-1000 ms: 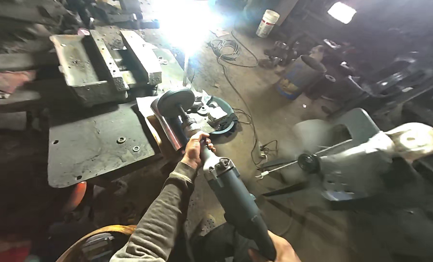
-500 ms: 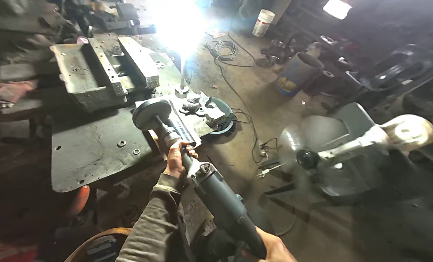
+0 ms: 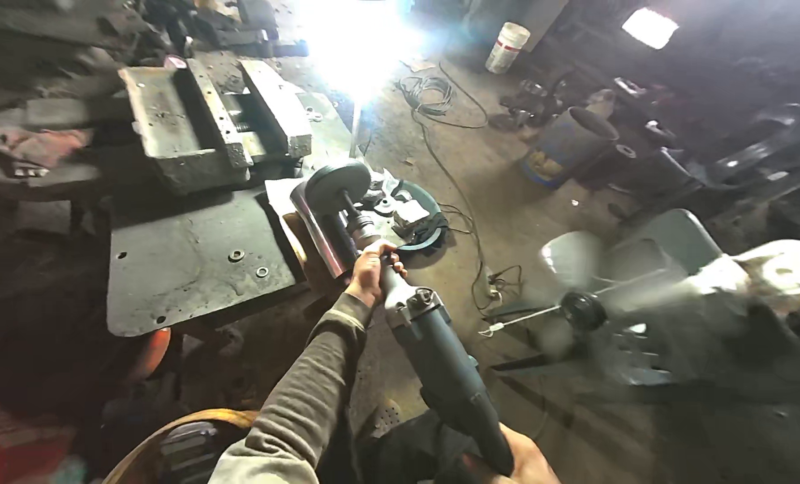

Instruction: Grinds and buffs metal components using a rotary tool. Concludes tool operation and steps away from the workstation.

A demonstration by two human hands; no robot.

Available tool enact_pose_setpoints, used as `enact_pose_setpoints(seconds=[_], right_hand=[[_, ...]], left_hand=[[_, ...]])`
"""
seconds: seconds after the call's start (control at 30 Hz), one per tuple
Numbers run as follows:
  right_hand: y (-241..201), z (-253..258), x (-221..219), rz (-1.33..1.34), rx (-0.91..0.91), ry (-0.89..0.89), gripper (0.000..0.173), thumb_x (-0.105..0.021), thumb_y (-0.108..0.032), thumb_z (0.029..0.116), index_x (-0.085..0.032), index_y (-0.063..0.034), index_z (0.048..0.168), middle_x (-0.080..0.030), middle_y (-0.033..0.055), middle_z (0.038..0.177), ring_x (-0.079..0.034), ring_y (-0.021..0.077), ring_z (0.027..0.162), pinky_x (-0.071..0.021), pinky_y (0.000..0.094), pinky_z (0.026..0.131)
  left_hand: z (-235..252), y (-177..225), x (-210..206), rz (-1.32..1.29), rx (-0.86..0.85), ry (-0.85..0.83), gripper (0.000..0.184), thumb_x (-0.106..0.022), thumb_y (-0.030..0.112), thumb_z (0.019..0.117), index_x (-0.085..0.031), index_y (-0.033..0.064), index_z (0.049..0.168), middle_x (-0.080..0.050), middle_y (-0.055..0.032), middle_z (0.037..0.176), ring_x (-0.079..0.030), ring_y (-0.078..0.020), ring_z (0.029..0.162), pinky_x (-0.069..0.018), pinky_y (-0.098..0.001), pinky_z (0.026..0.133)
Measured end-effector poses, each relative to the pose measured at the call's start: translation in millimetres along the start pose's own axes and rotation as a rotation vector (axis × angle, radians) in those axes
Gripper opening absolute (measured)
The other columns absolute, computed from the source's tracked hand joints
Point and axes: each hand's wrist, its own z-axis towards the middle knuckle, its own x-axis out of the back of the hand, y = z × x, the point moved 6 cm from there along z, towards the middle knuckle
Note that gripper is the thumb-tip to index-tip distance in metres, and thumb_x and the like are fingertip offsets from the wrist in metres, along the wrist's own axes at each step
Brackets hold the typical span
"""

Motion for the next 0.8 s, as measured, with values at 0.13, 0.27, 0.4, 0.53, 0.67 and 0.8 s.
enact_pose_setpoints(seconds=[0.13,0.27,0.4,0.53,0.67,0.8], right_hand=[[4,1,1,0.014,-0.034,0.005,0.042,-0.085,-0.029,0.0829,-0.071,-0.0023,0.112,-0.075,0.0083,0.093,-0.073,0.016,0.086,-0.0604,0.0416,0.084],[6,1,1,0.034,-0.061,0.015,0.04,-0.084,-0.027,0.0833,-0.07,-0.003,0.112,-0.075,0.0076,0.092,-0.072,0.0151,0.083,-0.0611,0.0403,0.082],[6,0,1,0.044,-0.081,0.018,0.039,-0.085,-0.026,0.0826,-0.07,-0.0032,0.11,-0.075,0.0073,0.09,-0.073,0.0154,0.08,-0.0619,0.0405,0.079],[3,-2,1,0.016,-0.048,0.015,0.041,-0.085,-0.028,0.083,-0.071,-0.0027,0.112,-0.075,0.007,0.093,-0.073,0.0138,0.085,-0.0609,0.039,0.084],[-1,-4,-2,-0.002,-0.028,0.004,0.042,-0.085,-0.028,0.0829,-0.071,-0.0023,0.113,-0.075,0.0078,0.095,-0.072,0.0144,0.089,-0.0598,0.0398,0.087],[-3,-6,-5,-0.013,-0.027,-0.012,0.043,-0.084,-0.03,0.0831,-0.071,-0.0033,0.114,-0.075,0.0079,0.094,-0.072,0.0164,0.088,-0.0595,0.0431,0.085]], left_hand=[[11,-8,-6,-0.027,0.05,0.034,0.015,-0.054,0.022,0.0985,-0.054,0.013,0.087,-0.051,-0.0016,0.062,-0.054,-0.0159,0.05,-0.0533,-0.0338,0.051],[16,-14,-8,-0.006,0.058,0.025,0.014,-0.056,0.023,0.0983,-0.055,0.0131,0.088,-0.051,-0.0014,0.063,-0.054,-0.0157,0.051,-0.0534,-0.0341,0.051],[14,-15,-8,-0.003,0.052,0.025,0.012,-0.057,0.023,0.0972,-0.055,0.0136,0.09,-0.05,-0.0008,0.063,-0.054,-0.0155,0.051,-0.0529,-0.0341,0.051],[8,-11,-6,-0.008,0.026,-0.011,0.012,-0.056,0.024,0.0967,-0.055,0.0155,0.088,-0.05,0.0007,0.062,-0.053,-0.0144,0.05,-0.0525,-0.0334,0.051],[-3,-5,0,-0.019,0.01,-0.04,0.013,-0.057,0.025,0.096,-0.054,0.017,0.086,-0.049,0.0019,0.062,-0.053,-0.0131,0.05,-0.0524,-0.032,0.051],[-14,-1,8,-0.018,-0.019,-0.087,0.015,-0.055,0.028,0.0971,-0.055,0.0185,0.085,-0.048,0.0036,0.062,-0.052,-0.0115,0.051,-0.0513,-0.0304,0.052]])
